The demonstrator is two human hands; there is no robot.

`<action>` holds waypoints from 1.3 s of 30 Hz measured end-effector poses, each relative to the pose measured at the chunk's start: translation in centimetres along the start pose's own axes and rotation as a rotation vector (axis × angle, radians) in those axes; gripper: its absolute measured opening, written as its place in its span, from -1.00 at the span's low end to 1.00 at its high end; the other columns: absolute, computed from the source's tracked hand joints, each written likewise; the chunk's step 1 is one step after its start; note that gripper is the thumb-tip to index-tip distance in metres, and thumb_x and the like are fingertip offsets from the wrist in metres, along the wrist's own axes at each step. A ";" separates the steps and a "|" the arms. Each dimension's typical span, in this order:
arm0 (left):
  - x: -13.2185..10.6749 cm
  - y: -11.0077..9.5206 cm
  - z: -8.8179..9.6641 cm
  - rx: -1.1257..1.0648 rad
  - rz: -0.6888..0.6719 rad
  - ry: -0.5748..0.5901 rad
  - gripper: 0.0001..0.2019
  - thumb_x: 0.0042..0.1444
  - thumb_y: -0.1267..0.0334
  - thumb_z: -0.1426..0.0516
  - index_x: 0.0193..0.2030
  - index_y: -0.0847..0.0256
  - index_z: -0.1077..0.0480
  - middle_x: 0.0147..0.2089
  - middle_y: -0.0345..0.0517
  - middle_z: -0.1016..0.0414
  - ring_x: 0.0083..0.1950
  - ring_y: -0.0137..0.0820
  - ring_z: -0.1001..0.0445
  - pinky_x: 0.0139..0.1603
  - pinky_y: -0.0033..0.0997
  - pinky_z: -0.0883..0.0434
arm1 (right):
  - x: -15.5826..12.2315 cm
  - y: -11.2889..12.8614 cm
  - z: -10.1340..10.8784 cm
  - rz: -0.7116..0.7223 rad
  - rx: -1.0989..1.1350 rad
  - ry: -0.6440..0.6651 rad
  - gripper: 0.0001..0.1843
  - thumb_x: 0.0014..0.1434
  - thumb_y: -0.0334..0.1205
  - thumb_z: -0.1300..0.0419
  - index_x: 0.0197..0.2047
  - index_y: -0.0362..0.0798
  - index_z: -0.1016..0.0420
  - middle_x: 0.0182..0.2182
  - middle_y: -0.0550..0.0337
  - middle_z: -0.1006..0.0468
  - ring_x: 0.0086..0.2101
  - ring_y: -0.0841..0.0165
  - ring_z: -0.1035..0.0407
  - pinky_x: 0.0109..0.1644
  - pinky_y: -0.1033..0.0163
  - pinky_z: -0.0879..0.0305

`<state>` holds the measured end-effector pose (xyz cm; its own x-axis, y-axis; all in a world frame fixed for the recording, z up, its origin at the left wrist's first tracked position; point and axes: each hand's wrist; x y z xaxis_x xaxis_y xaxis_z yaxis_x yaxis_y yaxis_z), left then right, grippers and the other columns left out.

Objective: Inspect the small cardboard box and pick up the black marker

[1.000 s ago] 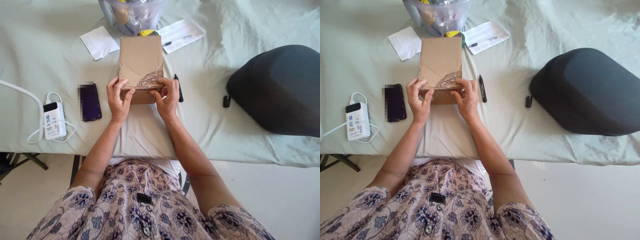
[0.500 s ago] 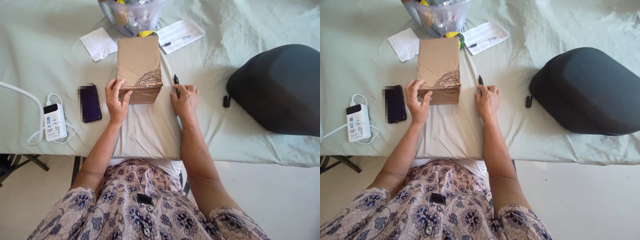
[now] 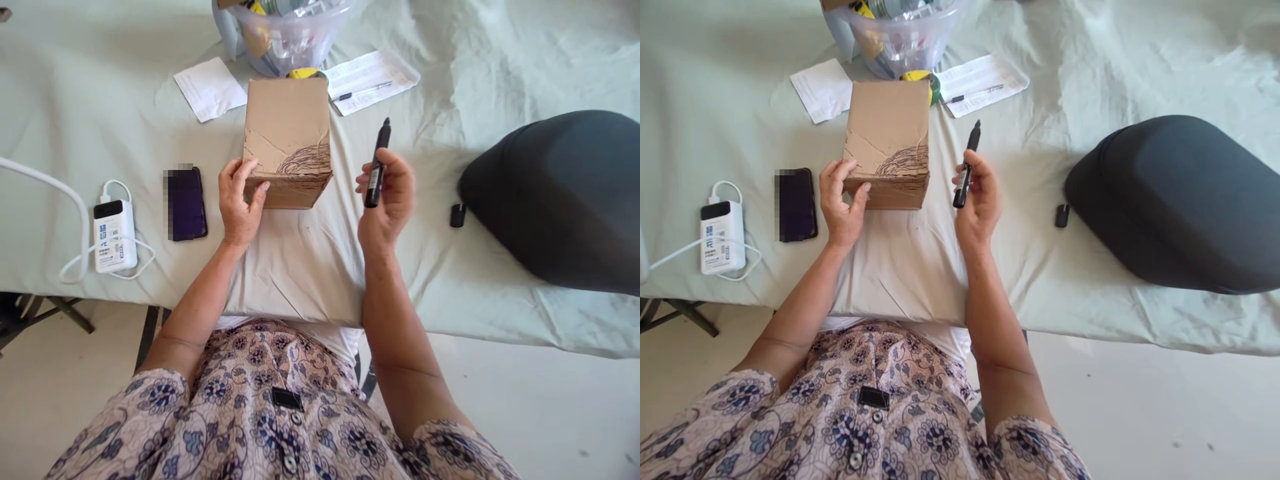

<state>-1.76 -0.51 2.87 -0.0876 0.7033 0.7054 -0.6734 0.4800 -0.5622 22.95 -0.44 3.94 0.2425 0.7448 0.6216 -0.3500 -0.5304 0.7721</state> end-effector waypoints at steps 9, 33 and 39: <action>-0.1 0.2 -0.2 -0.064 0.034 -0.021 -0.52 0.40 -0.19 -0.07 0.23 0.07 -0.44 0.22 0.08 -0.45 0.33 -0.17 -0.43 0.42 -0.13 -0.34 | -2.5 3.8 -2.3 0.548 -0.029 0.126 -0.91 0.39 -0.14 -0.25 -0.13 0.07 -0.43 -0.41 0.27 -0.51 -0.42 0.32 -0.43 -0.32 0.16 -0.39; 0.1 -0.2 0.0 -0.049 0.035 -0.010 -0.53 0.41 -0.18 -0.06 0.20 0.10 -0.45 0.19 0.09 -0.47 0.30 -0.19 -0.45 0.39 -0.15 -0.38 | -1.5 2.2 -0.8 0.199 -0.351 -0.070 -0.52 0.44 0.13 -0.10 -0.41 0.00 -0.42 -0.55 0.26 -0.43 -0.51 0.38 -0.34 -0.33 0.19 -0.28; 0.0 -0.3 0.0 -0.064 0.047 -0.002 -0.50 0.40 -0.22 -0.06 0.21 0.10 -0.45 0.20 0.10 -0.46 0.33 -0.16 -0.43 0.41 -0.12 -0.36 | -1.3 3.1 -1.5 0.228 -0.292 -0.078 -0.64 0.44 0.12 -0.12 -0.12 0.04 -0.58 -0.32 0.11 -0.51 -0.30 0.26 -0.48 -0.14 0.07 -0.49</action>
<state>-1.59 -0.66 3.09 -0.1193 0.7251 0.6783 -0.6199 0.4792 -0.6213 20.21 -2.43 5.33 0.1929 0.5822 0.7898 -0.6435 -0.5325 0.5498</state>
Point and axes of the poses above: each hand's wrist, its own x-axis towards the middle knuckle, its own z-axis out of the back of the hand, y = z × x
